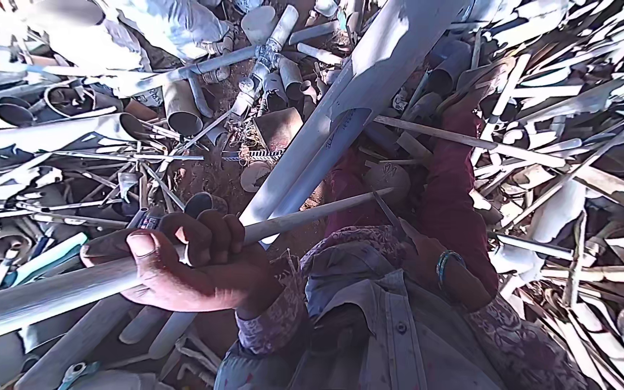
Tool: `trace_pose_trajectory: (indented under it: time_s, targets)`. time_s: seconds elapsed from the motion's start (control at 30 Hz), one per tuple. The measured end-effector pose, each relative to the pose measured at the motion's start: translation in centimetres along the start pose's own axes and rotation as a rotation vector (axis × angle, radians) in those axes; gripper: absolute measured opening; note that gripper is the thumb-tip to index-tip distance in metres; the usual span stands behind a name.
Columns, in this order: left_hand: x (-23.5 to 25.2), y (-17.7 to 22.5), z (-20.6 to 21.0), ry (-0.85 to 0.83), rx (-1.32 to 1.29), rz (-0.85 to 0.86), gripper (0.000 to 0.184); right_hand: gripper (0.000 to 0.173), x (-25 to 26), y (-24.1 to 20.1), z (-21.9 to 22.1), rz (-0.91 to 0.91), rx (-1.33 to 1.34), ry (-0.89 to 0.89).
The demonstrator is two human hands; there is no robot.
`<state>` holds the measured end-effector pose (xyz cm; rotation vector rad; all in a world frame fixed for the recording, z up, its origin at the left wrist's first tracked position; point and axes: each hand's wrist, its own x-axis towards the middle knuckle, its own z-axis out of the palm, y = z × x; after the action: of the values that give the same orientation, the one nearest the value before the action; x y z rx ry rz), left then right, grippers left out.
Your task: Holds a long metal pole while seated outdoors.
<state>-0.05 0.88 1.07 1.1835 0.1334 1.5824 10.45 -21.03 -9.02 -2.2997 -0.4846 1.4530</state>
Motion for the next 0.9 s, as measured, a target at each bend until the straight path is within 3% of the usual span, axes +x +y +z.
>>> trace_pose_trajectory:
  time_s: [0.13, 0.33, 0.47, 0.57, 0.67, 0.77, 0.9]
  targets:
    - [-0.1, 0.3, 0.2, 0.015, 0.006, 0.004, 0.027, 0.060, -2.3, -2.7, -1.4, 0.069, -0.029, -0.054]
    - [0.0, -0.1, 0.1, 0.016, 0.003, 0.013, 0.029, 0.060, -5.7, -2.2, -0.3, -0.270, -0.051, -0.001]
    - [-0.2, 0.1, 0.3, 0.024, 0.000, 0.019, 0.027, 0.064, -0.9, -2.1, -0.4, -0.003, -0.142, -0.024]
    - [-0.2, 0.1, 0.1, 0.023, -0.004, 0.025, 0.029, 0.064, 2.1, -1.0, -0.5, 0.050, -0.091, -0.013]
    - [-0.2, 0.1, 0.2, 0.009, -0.007, 0.007, 0.036, 0.063, -1.0, -2.2, -1.1, -0.110, -0.029, -0.038]
    - [-0.1, 0.1, 0.1, -0.002, -0.011, 0.007, 0.032, 0.061, -3.9, -2.8, -1.1, -0.325, 0.002, -0.024]
    - [-0.1, 0.1, 0.0, -0.021, -0.031, 0.012, 0.034, 0.061, -1.1, -3.5, -0.9, -0.059, -0.091, -0.012]
